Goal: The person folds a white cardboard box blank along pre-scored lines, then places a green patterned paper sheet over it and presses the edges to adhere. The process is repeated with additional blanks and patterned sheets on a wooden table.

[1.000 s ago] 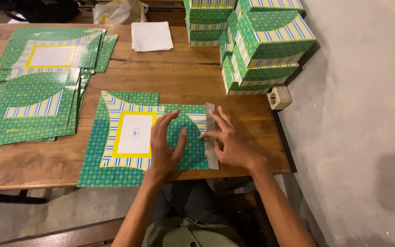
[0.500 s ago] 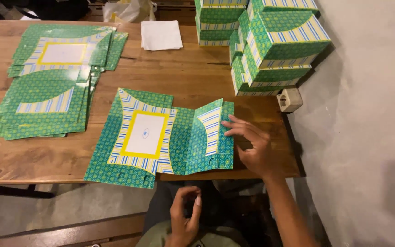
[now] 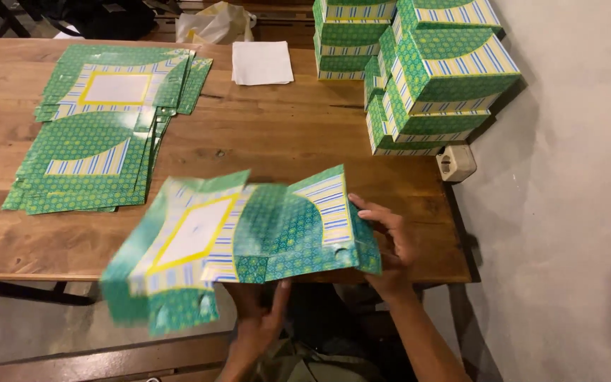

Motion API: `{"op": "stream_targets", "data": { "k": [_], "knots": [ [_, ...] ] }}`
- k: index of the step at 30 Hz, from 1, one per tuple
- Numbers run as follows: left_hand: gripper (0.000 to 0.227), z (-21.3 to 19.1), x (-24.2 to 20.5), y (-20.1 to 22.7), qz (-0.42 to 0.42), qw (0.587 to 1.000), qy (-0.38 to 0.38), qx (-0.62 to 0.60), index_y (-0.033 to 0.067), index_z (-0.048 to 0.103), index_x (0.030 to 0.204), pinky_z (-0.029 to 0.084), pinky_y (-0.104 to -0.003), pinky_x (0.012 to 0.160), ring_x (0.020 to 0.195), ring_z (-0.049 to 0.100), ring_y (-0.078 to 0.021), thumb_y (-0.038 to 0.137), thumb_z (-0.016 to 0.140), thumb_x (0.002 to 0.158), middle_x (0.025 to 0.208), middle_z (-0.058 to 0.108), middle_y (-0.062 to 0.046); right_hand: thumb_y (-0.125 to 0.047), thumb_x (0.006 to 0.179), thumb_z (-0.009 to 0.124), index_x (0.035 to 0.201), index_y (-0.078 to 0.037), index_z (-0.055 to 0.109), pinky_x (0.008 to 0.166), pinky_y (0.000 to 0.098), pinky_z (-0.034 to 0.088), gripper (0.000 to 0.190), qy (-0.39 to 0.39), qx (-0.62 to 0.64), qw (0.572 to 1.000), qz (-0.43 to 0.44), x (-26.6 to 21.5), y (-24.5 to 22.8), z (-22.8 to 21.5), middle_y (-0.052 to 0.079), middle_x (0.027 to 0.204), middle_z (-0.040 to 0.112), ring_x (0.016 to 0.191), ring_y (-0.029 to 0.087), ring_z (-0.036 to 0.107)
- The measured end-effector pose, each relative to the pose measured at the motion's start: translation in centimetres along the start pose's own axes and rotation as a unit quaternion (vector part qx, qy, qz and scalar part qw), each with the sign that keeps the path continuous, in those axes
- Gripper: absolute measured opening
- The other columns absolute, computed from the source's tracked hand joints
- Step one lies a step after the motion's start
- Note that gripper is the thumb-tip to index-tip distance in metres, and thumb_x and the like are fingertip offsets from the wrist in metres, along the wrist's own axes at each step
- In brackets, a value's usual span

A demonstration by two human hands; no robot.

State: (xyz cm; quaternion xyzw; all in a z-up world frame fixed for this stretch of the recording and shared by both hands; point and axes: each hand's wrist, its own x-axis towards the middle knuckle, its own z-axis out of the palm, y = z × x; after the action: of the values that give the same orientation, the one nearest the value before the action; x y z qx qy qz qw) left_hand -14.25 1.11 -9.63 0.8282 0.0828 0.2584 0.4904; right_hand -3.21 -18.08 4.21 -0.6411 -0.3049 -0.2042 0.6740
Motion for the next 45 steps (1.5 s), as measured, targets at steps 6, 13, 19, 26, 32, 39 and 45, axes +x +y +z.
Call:
{"op": "stream_targets", "data": {
  "k": [6, 13, 19, 26, 32, 39, 45],
  "knots": [
    [0.063, -4.6, 9.9, 9.6, 0.061, 0.997, -0.012, 0.044, 0.0038, 0.062, 0.129, 0.039, -0.052, 0.112, 0.127, 0.052, -0.0375, 0.042, 0.076, 0.081, 0.131, 0.056, -0.026, -0.03, 0.096, 0.063, 0.094, 0.002, 0.068, 0.061, 0.0289, 0.071, 0.032, 0.097, -0.06, 0.972, 0.205, -1.4, 1.4, 3.8, 0.003, 0.106, 0.062, 0.07, 0.018, 0.077],
    [0.072, -3.7, 18.0, 17.1, -0.092, 0.94, -0.299, 0.137, 0.0045, 0.074, 0.117, 0.044, -0.059, 0.104, 0.12, 0.062, -0.045, 0.065, 0.047, 0.091, 0.114, 0.071, -0.025, -0.011, 0.092, 0.075, 0.084, 0.002, 0.06, 0.061, 0.0336, 0.057, 0.021, 0.132, 0.168, 0.884, 0.415, 0.1, -1.3, 8.3, 0.0, 0.068, 0.045, 0.06, 0.01, 0.044],
    [0.083, 3.8, 18.3, 8.2, 0.085, 0.952, -0.278, 0.093, 0.0117, 0.003, 0.163, 0.005, -0.069, 0.117, 0.154, 0.014, -0.0448, 0.057, 0.037, 0.102, 0.168, 0.014, -0.025, 0.002, 0.093, 0.056, 0.106, 0.002, 0.071, 0.1, 0.0439, 0.059, 0.019, 0.122, 0.369, 0.759, 0.523, -3.4, 2.2, 8.5, 0.018, 0.118, 0.075, 0.11, 0.029, 0.071],
    [0.072, 2.9, 17.0, 8.0, 0.025, 0.919, -0.344, 0.19, 0.0176, 0.037, 0.155, 0.002, -0.065, 0.119, 0.154, 0.011, -0.0399, 0.061, 0.032, 0.098, 0.166, 0.022, -0.018, -0.002, 0.095, 0.052, 0.101, 0.016, 0.067, 0.096, 0.0533, 0.059, 0.025, 0.074, 0.353, 0.751, 0.553, -2.7, -0.1, 7.6, 0.03, 0.106, 0.074, 0.103, 0.041, 0.072],
    [0.073, 2.0, 15.7, 4.0, 0.071, 0.907, -0.36, 0.205, 0.018, 0.028, 0.159, -0.005, -0.059, 0.12, 0.157, -0.001, -0.031, 0.059, 0.036, 0.1, 0.17, 0.007, -0.013, -0.013, 0.092, 0.062, 0.135, -0.003, 0.057, 0.092, 0.0492, 0.063, 0.045, -0.007, 0.27, 0.784, 0.558, -3.3, -1.4, 4.8, 0.016, 0.121, 0.069, 0.114, 0.028, 0.068],
    [0.073, 2.7, 13.9, 2.9, 0.212, 0.912, -0.222, 0.273, 0.0168, 0.025, 0.162, 0.005, -0.057, 0.123, 0.156, 0.013, -0.0332, 0.058, 0.039, 0.103, 0.169, 0.017, -0.014, -0.031, 0.088, 0.062, 0.143, -0.007, 0.054, 0.089, 0.0403, 0.065, 0.06, -0.076, 0.128, 0.821, 0.551, -4.3, -3.8, 1.4, 0.014, 0.138, 0.07, 0.122, 0.033, 0.073],
    [0.078, 0.4, 14.6, 6.6, 0.166, 0.942, -0.265, 0.121, 0.0157, 0.043, 0.154, 0.002, -0.057, 0.123, 0.158, -0.002, -0.0328, 0.054, 0.067, 0.09, 0.17, -0.002, -0.016, -0.028, 0.093, 0.057, 0.154, -0.008, 0.041, 0.07, 0.0349, 0.066, 0.066, -0.104, 0.055, 0.824, 0.554, -4.2, -2.9, -0.1, 0.011, 0.127, 0.073, 0.097, 0.029, 0.08]
  ]
}}
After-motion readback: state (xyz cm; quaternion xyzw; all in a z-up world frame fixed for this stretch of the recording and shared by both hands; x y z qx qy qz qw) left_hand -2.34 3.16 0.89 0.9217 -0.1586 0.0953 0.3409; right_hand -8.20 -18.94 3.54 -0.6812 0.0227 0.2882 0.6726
